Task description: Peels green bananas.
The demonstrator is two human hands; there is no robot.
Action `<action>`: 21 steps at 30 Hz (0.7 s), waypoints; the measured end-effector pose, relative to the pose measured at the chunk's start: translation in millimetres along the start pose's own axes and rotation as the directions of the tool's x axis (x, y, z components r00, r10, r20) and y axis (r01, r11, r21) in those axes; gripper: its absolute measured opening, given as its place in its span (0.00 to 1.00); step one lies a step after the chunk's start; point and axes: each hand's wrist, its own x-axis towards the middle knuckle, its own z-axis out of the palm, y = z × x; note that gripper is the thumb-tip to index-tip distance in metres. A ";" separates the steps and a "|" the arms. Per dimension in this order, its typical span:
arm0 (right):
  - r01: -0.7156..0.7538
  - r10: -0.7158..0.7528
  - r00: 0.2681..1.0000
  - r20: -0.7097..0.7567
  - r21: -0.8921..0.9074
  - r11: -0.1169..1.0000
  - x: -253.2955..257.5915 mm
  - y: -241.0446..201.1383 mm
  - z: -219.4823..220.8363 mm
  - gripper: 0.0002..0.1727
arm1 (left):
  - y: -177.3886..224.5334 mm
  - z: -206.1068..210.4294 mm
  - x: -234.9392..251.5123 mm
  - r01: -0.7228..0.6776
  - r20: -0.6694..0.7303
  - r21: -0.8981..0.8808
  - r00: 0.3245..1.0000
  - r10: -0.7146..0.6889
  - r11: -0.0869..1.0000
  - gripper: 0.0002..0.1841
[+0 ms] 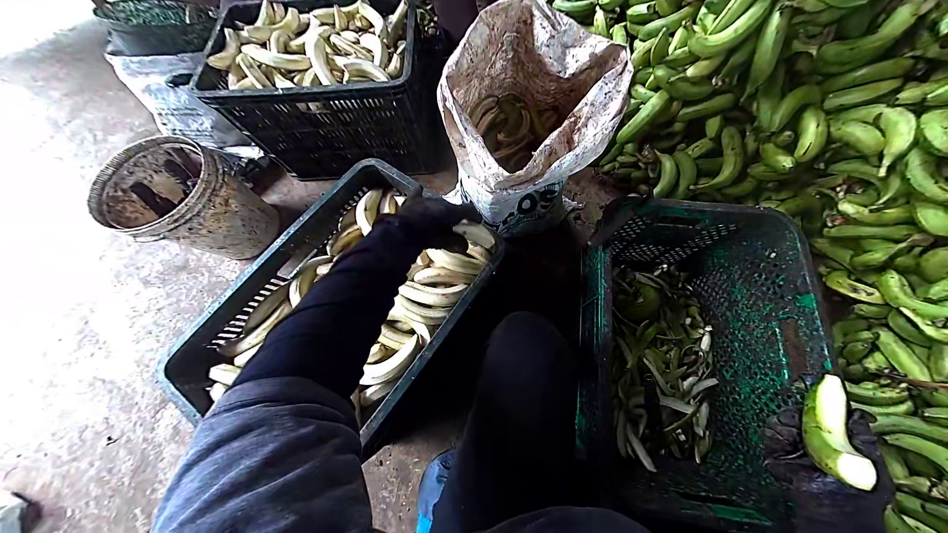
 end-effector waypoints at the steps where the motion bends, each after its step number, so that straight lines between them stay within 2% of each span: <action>1: -0.001 0.001 1.000 -0.002 -0.002 1.000 1.9 0.6 0.7 0.31 | 1.5 -7.5 -2.2 -0.008 0.011 0.004 1.000 0.008 1.000 0.25; 5: -0.001 0.000 0.999 0.033 0.026 1.000 0.3 3.4 12.8 0.32 | 8.5 -4.8 10.1 0.032 0.113 0.067 0.993 -0.039 0.997 0.22; 7: -0.007 0.005 0.997 0.072 0.031 0.999 -2.0 3.4 17.6 0.31 | -3.1 12.6 18.0 0.058 0.000 0.023 0.998 -0.058 0.998 0.21; 10: 0.026 -0.027 0.994 0.109 0.006 1.000 -5.6 0.5 12.6 0.31 | -32.4 35.0 17.4 -0.011 -0.318 -0.258 0.945 -0.074 0.966 0.20; 12: 0.018 -0.016 0.994 0.105 -0.020 1.000 -5.1 -2.2 8.4 0.34 | -44.8 39.0 6.9 0.022 -0.375 -0.453 0.902 -0.213 0.891 0.18; 14: 0.006 -0.004 0.994 0.107 -0.014 1.000 -2.2 -2.2 6.3 0.34 | -57.8 46.7 -1.0 0.101 -0.369 -0.540 0.864 -0.343 0.836 0.20; 17: 0.004 -0.004 0.994 0.109 0.003 1.000 1.3 3.3 9.4 0.32 | -69.5 67.2 3.7 0.235 -0.305 -0.492 0.855 -0.419 0.838 0.31; 19: -0.008 0.009 0.998 0.061 -0.019 1.000 -1.0 5.6 19.4 0.33 | -58.7 80.3 10.4 0.321 -0.272 -0.396 0.854 -0.444 0.860 0.31; 21: -0.012 0.013 1.000 0.017 -0.051 0.999 -3.8 6.0 27.6 0.33 | -36.9 88.8 14.1 0.411 -0.287 -0.294 0.823 -0.490 0.863 0.28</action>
